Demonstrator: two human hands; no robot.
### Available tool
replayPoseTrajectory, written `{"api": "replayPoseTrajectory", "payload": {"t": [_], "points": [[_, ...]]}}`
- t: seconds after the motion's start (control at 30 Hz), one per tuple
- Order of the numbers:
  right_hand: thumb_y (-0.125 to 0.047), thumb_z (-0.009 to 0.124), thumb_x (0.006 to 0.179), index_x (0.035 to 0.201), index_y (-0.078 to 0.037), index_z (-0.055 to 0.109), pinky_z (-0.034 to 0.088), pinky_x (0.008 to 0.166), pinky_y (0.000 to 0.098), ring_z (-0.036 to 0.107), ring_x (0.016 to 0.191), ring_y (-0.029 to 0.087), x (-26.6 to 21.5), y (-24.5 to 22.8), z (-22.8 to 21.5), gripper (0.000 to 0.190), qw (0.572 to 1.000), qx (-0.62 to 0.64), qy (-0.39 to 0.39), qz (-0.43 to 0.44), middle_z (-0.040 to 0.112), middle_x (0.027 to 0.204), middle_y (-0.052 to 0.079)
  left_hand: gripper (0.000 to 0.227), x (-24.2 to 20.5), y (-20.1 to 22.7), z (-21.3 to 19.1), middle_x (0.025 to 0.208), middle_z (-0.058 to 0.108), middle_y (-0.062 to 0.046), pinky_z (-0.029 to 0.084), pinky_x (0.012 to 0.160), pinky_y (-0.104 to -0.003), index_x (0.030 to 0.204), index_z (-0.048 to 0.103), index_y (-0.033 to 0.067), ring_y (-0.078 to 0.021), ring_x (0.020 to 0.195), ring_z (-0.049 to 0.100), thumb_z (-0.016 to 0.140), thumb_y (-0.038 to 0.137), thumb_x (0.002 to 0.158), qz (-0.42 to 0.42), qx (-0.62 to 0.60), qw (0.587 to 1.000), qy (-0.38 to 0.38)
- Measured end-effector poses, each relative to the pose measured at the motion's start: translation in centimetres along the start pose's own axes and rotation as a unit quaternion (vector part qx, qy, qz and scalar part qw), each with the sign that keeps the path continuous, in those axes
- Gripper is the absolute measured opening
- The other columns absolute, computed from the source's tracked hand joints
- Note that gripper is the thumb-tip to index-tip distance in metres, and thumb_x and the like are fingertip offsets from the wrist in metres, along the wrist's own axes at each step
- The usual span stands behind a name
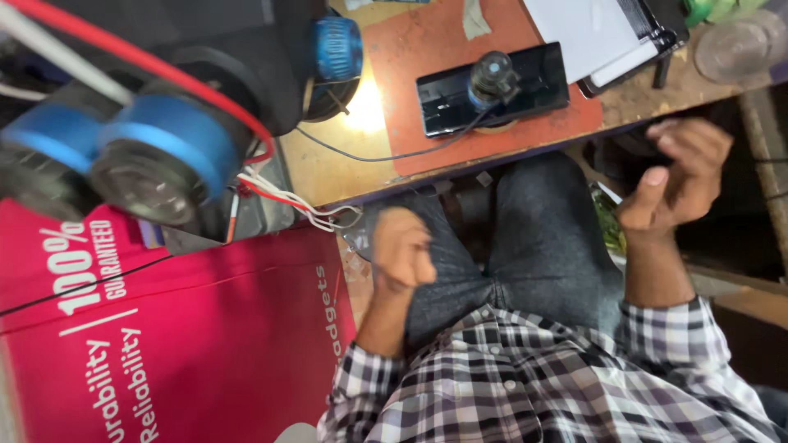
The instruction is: The person applies a liquid substance to a smartphone screen, uses a handheld UV lamp to cure the material, and wipes the surface with a cloth before testing the display.
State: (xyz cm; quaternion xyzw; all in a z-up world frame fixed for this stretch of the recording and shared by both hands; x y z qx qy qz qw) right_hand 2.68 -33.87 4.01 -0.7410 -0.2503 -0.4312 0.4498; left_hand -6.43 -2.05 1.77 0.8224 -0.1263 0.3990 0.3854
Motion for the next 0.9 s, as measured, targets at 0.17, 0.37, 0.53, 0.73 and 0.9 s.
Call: {"api": "replayPoseTrajectory", "payload": {"t": [0.17,0.37,0.53,0.73,0.9], "points": [[-0.011,0.058,0.111,0.115,0.001,0.065,0.046,0.095,0.0427,0.061,0.104,0.036,-8.2,2.7,0.0,0.014,0.970,-0.115,-0.139,0.162,0.066,0.112,0.020,0.021,-11.0,-4.7,16.9,0.116,0.065,-0.024,0.053,0.095,-0.050,0.107,0.065,-0.0041,-0.0414,0.110,0.065,0.058,0.010,0.093,-0.209,-0.020,0.877,-0.433],[-0.036,0.063,0.095,0.131,0.004,0.060,0.040,0.102,0.0611,0.050,0.124,0.049,-14.3,7.4,6.7,0.054,0.846,-0.320,-0.353,0.239,0.056,0.135,0.031,0.023,-21.1,-12.6,27.5,0.115,0.067,-0.023,0.054,0.092,-0.050,0.107,0.067,-0.0018,-0.0402,0.108,0.066,0.061,0.013,0.091,-0.298,0.048,0.559,-0.772],[-0.051,0.057,0.095,0.151,0.009,0.037,0.038,0.106,0.0657,0.042,0.134,0.060,-13.8,10.5,10.7,0.084,0.817,-0.315,-0.407,0.260,0.043,0.147,0.041,0.024,-20.5,-14.5,26.5,0.113,0.068,-0.022,0.055,0.090,-0.050,0.107,0.069,0.0001,-0.0392,0.107,0.067,0.063,0.016,0.090,-0.312,0.097,0.486,-0.811],[-0.057,0.050,0.092,0.151,0.009,0.037,0.039,0.098,0.0681,0.044,0.130,0.056,-13.0,10.4,12.8,0.090,0.741,-0.352,-0.504,0.270,0.041,0.147,0.038,0.026,-16.9,-14.2,27.3,0.112,0.070,-0.020,0.056,0.088,-0.050,0.107,0.071,0.0024,-0.0380,0.105,0.068,0.066,0.019,0.088,-0.272,0.197,0.491,-0.804],[-0.058,0.051,0.093,0.155,0.006,0.035,0.035,0.102,0.0700,0.036,0.136,0.061,-17.4,9.2,10.4,0.090,0.735,-0.371,-0.507,0.254,0.031,0.154,0.041,0.027,-20.6,-16.1,29.3,0.110,0.071,-0.019,0.056,0.085,-0.050,0.107,0.072,0.0043,-0.0370,0.104,0.069,0.068,0.022,0.087,-0.266,0.258,0.555,-0.745]]}}
Point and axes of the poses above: each hand's wrist, its own x-axis towards the middle knuckle, its own z-axis out of the palm, y = z × x, the point moved 8 cm from there along x, towards the middle knuckle
